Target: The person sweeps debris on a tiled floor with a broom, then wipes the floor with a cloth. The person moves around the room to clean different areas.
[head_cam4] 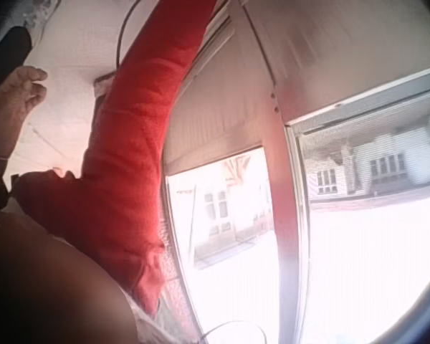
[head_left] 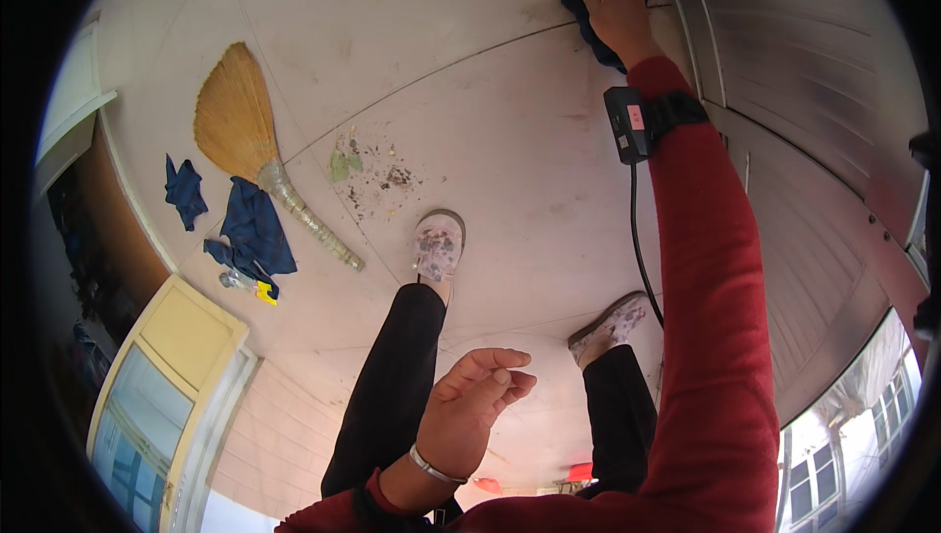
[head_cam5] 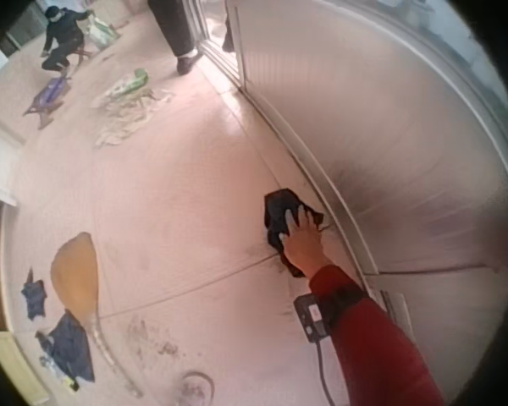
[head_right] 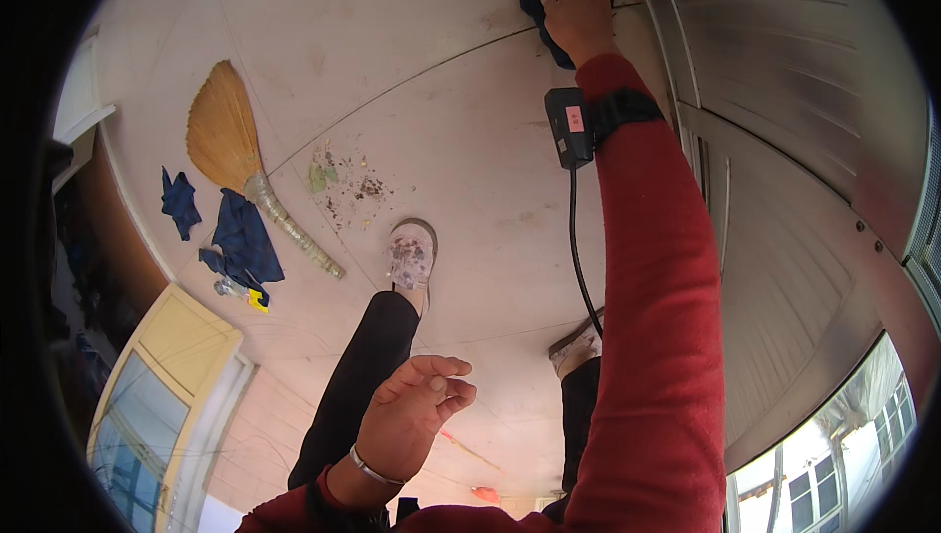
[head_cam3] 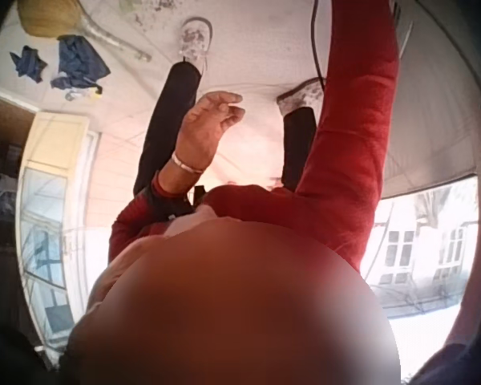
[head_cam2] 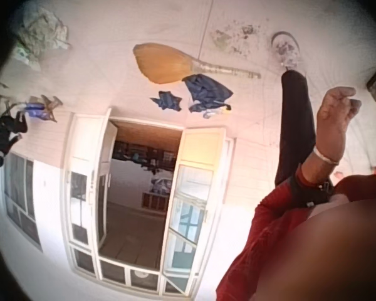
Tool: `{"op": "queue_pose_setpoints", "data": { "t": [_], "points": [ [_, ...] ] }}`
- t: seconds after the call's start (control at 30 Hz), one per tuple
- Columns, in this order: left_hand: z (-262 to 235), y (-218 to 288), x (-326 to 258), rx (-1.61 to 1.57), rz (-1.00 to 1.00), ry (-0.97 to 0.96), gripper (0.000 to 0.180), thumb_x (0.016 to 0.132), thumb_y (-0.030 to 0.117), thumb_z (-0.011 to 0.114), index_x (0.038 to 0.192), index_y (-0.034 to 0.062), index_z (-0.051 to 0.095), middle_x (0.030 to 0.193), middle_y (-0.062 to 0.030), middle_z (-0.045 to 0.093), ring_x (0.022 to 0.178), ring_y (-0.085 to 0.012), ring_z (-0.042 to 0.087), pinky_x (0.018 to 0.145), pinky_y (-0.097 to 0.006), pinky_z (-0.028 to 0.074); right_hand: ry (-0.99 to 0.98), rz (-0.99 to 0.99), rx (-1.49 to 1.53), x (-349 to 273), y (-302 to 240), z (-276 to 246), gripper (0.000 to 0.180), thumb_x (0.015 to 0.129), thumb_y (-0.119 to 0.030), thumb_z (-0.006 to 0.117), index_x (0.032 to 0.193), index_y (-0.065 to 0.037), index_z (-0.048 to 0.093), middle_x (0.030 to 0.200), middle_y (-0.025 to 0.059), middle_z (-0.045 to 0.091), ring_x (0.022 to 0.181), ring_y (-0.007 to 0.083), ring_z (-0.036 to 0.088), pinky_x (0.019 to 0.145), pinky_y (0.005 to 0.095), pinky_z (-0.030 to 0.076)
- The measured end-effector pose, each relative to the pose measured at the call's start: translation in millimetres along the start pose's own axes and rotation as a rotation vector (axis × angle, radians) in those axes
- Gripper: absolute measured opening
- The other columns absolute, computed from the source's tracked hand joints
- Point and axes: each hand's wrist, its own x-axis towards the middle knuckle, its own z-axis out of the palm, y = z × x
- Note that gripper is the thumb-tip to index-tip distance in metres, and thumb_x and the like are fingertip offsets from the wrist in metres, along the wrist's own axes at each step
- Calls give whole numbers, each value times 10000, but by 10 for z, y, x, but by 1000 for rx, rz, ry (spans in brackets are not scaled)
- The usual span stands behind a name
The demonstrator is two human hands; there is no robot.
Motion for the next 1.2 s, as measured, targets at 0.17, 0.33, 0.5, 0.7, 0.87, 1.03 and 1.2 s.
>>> {"op": "queue_pose_setpoints", "data": {
  "t": [0.17, 0.33, 0.5, 0.7, 0.87, 1.03, 1.2],
  "points": [
    [1, -17, 36, 5, -5, -27, 191, 976, 33, 472, 1116, 23, 602, 1151, -99, 620, 997, -197, 611, 972, -388, 468, -64, -78, 217, -1490, -497, -233, 587, 861, -22, 614, 1414, -162, 473, 1529, 101, 339, 1401, 315, 325, 1133, 476, 293],
    [209, -82, 38, 23, -29, -75, 177, 976, 41, 488, 1108, 26, 606, 1144, -96, 625, 1008, -194, 611, 963, -379, 474, -414, 165, 69, -2993, -491, -599, 735, 835, 58, 575, 1482, -221, 366, 1582, 82, 248, 1461, 309, 217, 1179, 465, 202],
    [271, 29, 69, 78, 32, -65, 167, 978, 39, 495, 1097, 32, 611, 1134, -90, 633, 999, -191, 615, 953, -367, 478, 62, 140, 0, -1273, 122, -291, 605, 881, -61, 610, 1447, -100, 401, 1529, 157, 313, 1390, 380, 315, 1121, 490, 305],
    [223, 41, 37, 44, 9, -28, 158, 973, 51, 513, 1095, 33, 612, 1131, -86, 639, 991, -189, 618, 948, -363, 473, -70, 64, 14, -55, -596, -228, 630, 914, -372, 623, 1457, -142, 403, 1536, 167, 308, 1397, 386, 300, 1116, 502, 313],
    [221, 40, 3, 1, -31, -4, 169, 972, 54, 509, 1104, 36, 612, 1131, -87, 640, 995, -195, 618, 950, -367, 468, -193, -192, -68, -314, -543, -88, 584, 944, -247, 596, 1481, -206, 369, 1563, 84, 286, 1426, 307, 280, 1153, 463, 261],
    [255, 111, 27, 29, -27, 5, 172, 971, 54, 506, 1107, 33, 609, 1132, -95, 638, 1004, -203, 619, 947, -370, 472, 69, -28, -238, -218, 731, -138, 583, 873, -35, 595, 1424, -11, 403, 1470, 207, 380, 1328, 385, 384, 1100, 449, 344],
    [252, 158, 61, 60, -36, -35, 170, 969, 58, 510, 1105, 29, 608, 1132, -95, 639, 1004, -202, 621, 945, -360, 476, -49, 323, -145, -1802, 371, -434, 616, 840, -6, 602, 1426, -36, 417, 1485, 204, 350, 1319, 406, 374, 1111, 497, 326]
  ]
}}
